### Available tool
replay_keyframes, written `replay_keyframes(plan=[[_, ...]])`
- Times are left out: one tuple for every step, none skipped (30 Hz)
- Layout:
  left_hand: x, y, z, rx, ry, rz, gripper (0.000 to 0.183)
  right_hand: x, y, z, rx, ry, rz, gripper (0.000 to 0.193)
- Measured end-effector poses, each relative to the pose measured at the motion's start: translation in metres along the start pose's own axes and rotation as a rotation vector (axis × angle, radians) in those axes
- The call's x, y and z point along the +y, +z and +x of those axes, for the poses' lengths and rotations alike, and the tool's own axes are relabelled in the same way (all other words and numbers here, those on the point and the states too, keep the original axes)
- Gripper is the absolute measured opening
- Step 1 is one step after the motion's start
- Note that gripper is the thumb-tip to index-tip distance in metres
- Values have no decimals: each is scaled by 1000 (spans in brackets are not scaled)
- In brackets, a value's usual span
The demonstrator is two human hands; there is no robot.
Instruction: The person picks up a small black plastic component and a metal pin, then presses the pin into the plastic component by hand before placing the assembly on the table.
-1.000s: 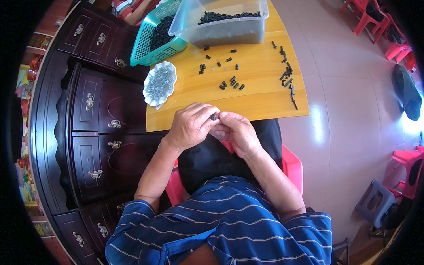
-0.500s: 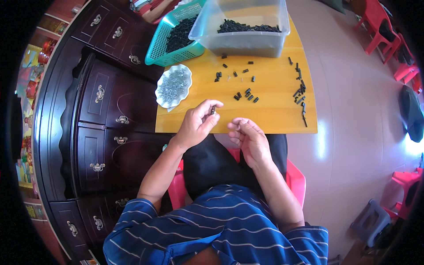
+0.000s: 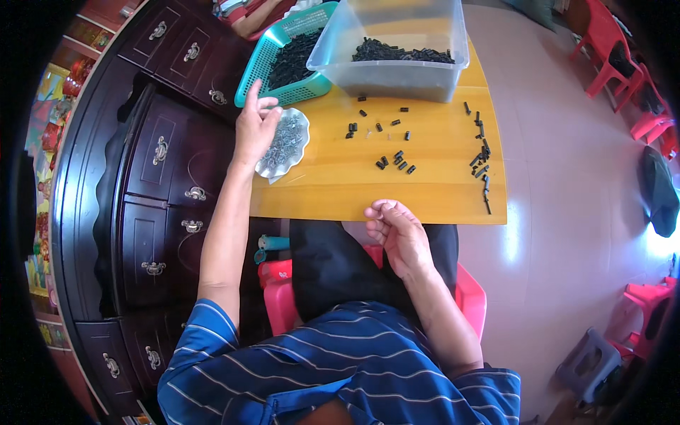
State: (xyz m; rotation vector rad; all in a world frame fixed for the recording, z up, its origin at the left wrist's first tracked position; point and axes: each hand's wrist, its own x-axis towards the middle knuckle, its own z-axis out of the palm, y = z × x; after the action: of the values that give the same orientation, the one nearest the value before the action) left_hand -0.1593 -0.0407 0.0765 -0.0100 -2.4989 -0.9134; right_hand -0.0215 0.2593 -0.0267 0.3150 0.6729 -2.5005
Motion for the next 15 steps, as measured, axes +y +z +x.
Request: replay_keyframes(plan=[[0,10,-4,-64,36,-9,50,0,-1,1,0,0,4,20],[0,21,-10,-128,73,-17,49,0,-1,1,0,1,9,19],[-1,35,-22,-224,29,-44,42,0,-1,2,4,-2,12,19],[2,49,-32,-272,20,11,34,1,-2,2,-2,1,15,19],[0,64,-41,-286,39,2,33,1,-2,2,-9,4,19,19],[0,76,-47,-299,58,-9,31,1,-1,1,-3,3,21,19],[-3,84,-49,-304,58,-11,31,1,0,0,-13,3,28,19],[-5,90,-50,-279,104,66,30,0,0,-1,-24,2,35,18],[-5,95,-48,-253,155,144,29,1,-1,0,-21,-3,39,18],[-4,99,-46,-258,160,142,29,1,-2,0,-20,-6,9,18],[-4,103,-43,-233,191,187,28,1,-3,1,-19,-9,-20,19],[-3,107,-40,-210,219,231,27,1,-4,1,-15,-12,-14,19],[-2,110,-38,-216,223,231,27,1,-5,1,-19,-11,-12,19],[-1,113,-34,-215,253,273,25,1,-6,2,-22,-10,-10,19],[-1,116,-32,-211,282,315,23,1,-6,1,-20,-12,-7,19]])
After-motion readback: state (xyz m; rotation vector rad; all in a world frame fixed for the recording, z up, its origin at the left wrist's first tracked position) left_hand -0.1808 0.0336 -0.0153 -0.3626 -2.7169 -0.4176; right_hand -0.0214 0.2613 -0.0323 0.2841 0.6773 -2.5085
